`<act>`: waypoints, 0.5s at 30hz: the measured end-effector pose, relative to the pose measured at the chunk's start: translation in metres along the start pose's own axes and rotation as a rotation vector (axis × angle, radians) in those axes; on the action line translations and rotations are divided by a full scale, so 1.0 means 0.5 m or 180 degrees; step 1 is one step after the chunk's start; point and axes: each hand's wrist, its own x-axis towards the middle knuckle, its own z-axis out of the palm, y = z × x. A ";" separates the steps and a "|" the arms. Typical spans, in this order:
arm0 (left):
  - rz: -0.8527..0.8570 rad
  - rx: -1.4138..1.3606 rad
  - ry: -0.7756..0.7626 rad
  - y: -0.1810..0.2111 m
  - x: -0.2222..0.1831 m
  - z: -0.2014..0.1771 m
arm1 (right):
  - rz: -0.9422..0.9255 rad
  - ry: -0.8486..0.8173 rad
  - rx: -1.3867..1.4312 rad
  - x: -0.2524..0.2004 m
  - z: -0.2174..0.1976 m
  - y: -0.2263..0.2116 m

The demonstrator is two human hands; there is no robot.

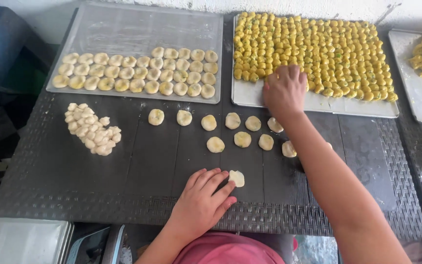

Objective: Manually portioning, flattening, filling, and shaping small pieces of dough into pastries on a work surface.

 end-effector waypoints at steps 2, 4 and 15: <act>0.0000 0.0024 0.0031 -0.002 0.002 0.000 | -0.0038 0.0285 0.0017 0.004 0.023 -0.007; 0.0020 0.0031 0.0028 0.003 0.003 -0.001 | -0.0040 0.0547 0.0040 0.002 0.035 -0.012; -0.0312 -0.0136 0.0183 -0.006 0.043 -0.006 | -0.0179 -0.0080 0.3632 -0.257 -0.234 -0.083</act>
